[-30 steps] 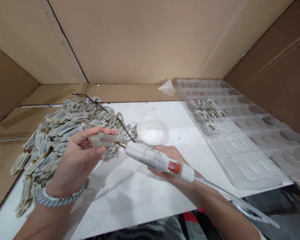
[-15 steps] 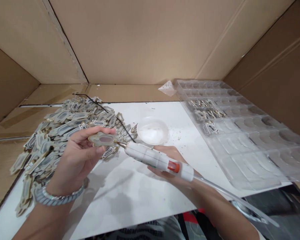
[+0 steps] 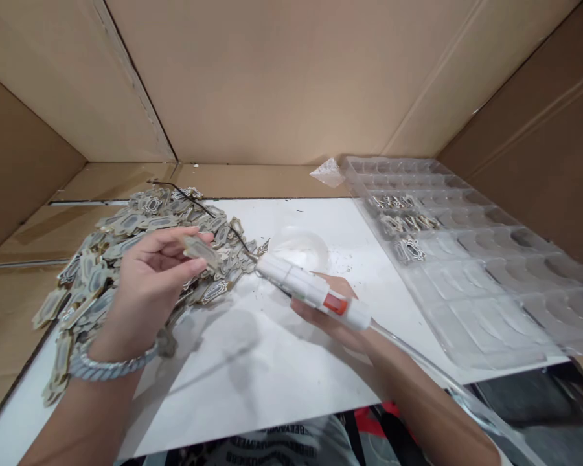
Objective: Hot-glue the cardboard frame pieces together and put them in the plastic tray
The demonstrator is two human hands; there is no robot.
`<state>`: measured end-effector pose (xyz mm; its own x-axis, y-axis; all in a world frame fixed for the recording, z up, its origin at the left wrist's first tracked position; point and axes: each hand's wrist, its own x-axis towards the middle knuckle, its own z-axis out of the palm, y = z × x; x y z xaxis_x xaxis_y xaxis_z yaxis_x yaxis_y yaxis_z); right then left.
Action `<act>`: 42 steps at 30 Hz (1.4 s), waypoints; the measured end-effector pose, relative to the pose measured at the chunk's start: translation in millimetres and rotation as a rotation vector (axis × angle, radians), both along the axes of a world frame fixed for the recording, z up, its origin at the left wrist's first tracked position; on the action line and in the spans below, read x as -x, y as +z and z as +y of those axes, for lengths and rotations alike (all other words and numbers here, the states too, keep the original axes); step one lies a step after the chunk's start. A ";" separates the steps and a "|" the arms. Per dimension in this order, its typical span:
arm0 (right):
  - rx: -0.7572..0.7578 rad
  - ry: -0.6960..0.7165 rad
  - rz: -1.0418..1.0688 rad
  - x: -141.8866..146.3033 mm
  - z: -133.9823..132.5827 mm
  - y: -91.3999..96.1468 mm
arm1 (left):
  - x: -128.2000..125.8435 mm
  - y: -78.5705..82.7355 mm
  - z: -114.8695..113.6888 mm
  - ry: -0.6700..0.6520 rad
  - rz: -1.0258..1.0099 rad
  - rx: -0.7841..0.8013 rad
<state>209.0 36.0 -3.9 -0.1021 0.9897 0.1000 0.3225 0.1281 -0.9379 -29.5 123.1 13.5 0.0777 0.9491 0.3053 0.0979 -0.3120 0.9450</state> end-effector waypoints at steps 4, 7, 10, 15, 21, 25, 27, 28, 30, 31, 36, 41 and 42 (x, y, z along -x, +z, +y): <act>0.126 -0.138 0.043 -1.2 0.2 3.2 | 0.1 -11.6 11.9 0.116 0.255 -0.115; 0.180 -0.191 0.087 -2.3 -1.0 7.5 | -2.4 -22.2 17.4 0.138 0.484 -0.157; 0.182 -0.198 0.107 -2.9 -2.2 8.5 | -3.6 -27.2 19.1 0.114 0.687 -0.164; 0.134 -0.216 0.192 -4.9 -0.5 2.5 | -2.0 -25.1 20.0 0.145 0.885 -0.175; 0.060 -0.345 0.586 -9.0 -1.0 -0.3 | 0.0 -22.7 19.7 0.163 0.938 -0.219; 0.127 -0.499 0.867 -8.1 -17.6 -9.3 | 1.8 -20.8 19.0 0.180 0.902 -0.257; 0.135 -0.590 0.978 -6.6 -26.2 -16.4 | 2.5 -19.8 18.3 0.184 0.873 -0.272; 0.141 -0.630 1.020 -6.0 -29.4 -19.7 | 2.6 -19.3 17.6 0.183 0.855 -0.281; 0.172 -0.702 1.085 -5.6 -32.6 -24.7 | 2.2 -18.1 15.8 0.176 0.820 -0.296; 0.199 -0.734 1.115 -6.0 -32.7 -26.3 | 1.8 -17.6 14.7 0.169 0.806 -0.305; 0.323 -0.810 1.215 -13.3 -23.5 -28.4 | -0.3 -15.3 11.5 0.128 0.788 -0.383; 0.367 -0.807 1.183 -24.6 -13.1 -26.2 | 1.9 -19.5 13.0 0.073 0.779 -0.480; 0.364 -0.802 1.175 -26.4 -13.0 -25.0 | 2.6 -20.9 12.9 0.068 0.768 -0.485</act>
<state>235.4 23.1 -28.9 0.4370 0.7293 -0.5264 -0.7628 -0.0096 -0.6465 -32.1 135.9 -7.3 0.3729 0.7402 0.5596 0.6790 -0.6287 0.3792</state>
